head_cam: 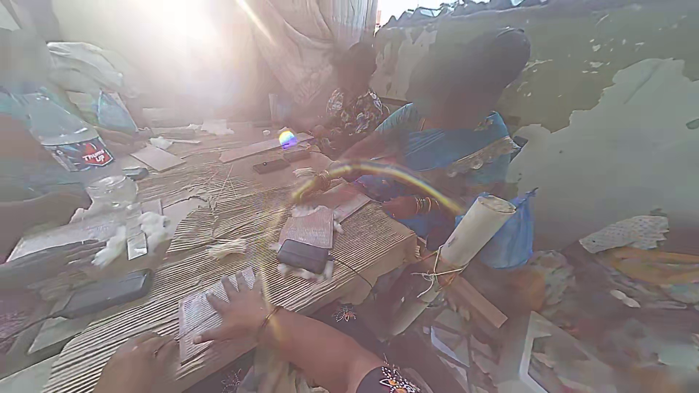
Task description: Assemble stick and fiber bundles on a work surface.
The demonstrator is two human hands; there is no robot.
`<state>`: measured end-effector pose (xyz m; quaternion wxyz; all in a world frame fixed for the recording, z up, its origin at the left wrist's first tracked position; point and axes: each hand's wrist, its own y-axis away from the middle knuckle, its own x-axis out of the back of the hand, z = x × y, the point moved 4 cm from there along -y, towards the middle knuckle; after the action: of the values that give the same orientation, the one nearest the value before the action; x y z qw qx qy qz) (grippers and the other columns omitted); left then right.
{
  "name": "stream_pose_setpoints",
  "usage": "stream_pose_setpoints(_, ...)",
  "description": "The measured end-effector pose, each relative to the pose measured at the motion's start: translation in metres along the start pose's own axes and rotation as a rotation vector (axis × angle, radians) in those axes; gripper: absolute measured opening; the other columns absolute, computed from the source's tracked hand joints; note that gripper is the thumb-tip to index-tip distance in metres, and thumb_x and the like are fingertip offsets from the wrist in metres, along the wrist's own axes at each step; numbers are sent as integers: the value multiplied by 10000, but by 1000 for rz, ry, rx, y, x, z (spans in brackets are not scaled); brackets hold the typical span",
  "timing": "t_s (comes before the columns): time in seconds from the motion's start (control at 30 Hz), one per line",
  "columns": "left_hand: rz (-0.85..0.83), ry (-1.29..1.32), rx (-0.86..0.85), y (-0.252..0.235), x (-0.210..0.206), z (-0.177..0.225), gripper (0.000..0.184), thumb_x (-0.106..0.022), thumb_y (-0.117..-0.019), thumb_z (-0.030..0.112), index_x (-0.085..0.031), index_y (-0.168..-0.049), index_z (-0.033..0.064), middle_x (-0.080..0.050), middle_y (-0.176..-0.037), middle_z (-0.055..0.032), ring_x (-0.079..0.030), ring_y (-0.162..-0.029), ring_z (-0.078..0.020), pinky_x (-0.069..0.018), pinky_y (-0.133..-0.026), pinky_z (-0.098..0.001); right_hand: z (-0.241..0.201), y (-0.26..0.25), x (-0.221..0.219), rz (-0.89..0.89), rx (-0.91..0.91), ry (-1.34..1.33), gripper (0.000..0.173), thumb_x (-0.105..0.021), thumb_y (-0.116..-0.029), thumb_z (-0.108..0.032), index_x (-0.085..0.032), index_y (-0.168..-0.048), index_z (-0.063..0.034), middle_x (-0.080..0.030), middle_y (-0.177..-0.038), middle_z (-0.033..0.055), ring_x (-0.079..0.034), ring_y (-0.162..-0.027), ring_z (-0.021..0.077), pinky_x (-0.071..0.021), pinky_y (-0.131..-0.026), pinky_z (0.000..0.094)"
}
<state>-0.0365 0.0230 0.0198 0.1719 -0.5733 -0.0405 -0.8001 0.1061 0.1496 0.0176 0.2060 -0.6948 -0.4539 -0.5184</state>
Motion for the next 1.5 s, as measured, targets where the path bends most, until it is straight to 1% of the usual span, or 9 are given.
stream_pose_setpoints(0.27,8,92,-87,2,-1,-8,80,-732,-881,-45,-795,-930,-40,-735,-987,-268,-699,-1013,-446,-508,-950,-628,-6,49,-22,-11,21,16,970,-550,-893,-766,-228,-1657,-263,52,-1716,221,107,-1546,522,32,-1113,834)
stream_pose_setpoints(0.47,-148,-23,-1,6,6,7,85,-717,-932,13,-797,-939,-16,-742,-1026,-242,-695,-1055,-415,-495,-983,-607,-16,85,-14,-142,30,-5,953,-458,-928,-783,-230,-1657,-212,-5,-1709,252,57,-1545,539,51,-1113,835)
stream_pose_setpoints(0.57,-33,-11,57,18,22,31,96,-714,-945,35,-796,-961,-11,-741,-1033,-256,-688,-1061,-460,-484,-966,-668,-2,105,42,54,60,-221,837,-462,-999,-668,-194,-1664,-237,-52,-1719,209,-29,-1575,461,-59,-1171,780)
stream_pose_setpoints(0.67,175,208,27,38,34,57,131,-694,-951,31,-776,-1006,-56,-731,-1015,-277,-701,-997,-440,-499,-934,-645,41,123,82,592,45,-645,696,-533,-1047,-408,-320,-1608,-55,-272,-1665,219,-292,-1533,365,-264,-1221,580)
stream_pose_setpoints(0.73,204,417,116,47,31,66,130,-717,-944,74,-776,-1019,-14,-753,-974,-164,-715,-896,-237,-560,-868,-470,59,124,79,754,-50,-1072,527,-486,-1094,-290,-392,-1527,-5,-518,-1506,173,-565,-1319,243,-475,-1076,422)
stream_pose_setpoints(0.8,185,640,226,51,19,66,71,-762,-915,60,-773,-969,16,-734,-863,-57,-634,-733,-75,-534,-717,-302,56,120,60,719,-130,-1357,366,-458,-1106,-233,-490,-1411,-31,-672,-1250,76,-686,-1008,112,-560,-865,292)
stream_pose_setpoints(0.9,140,833,274,46,1,68,40,-779,-902,42,-758,-919,12,-700,-761,-19,-548,-593,-14,-464,-571,-208,40,109,41,662,-93,-1456,235,-517,-1069,-87,-585,-1267,20,-702,-1056,63,-706,-854,93,-591,-798,263)
stream_pose_setpoints(1.33,97,745,283,41,0,65,58,-801,-899,113,-777,-869,70,-680,-698,-13,-544,-569,-70,-450,-556,-293,-3,55,22,643,-110,-1514,151,-655,-920,103,-661,-1068,74,-725,-826,70,-715,-684,111,-620,-676,249)
stream_pose_setpoints(1.5,84,700,289,39,0,69,67,-803,-900,117,-778,-860,69,-681,-699,-29,-557,-585,-99,-459,-574,-329,-8,58,22,624,-111,-1450,106,-681,-948,18,-667,-1042,-26,-730,-845,2,-721,-707,75,-620,-703,231)
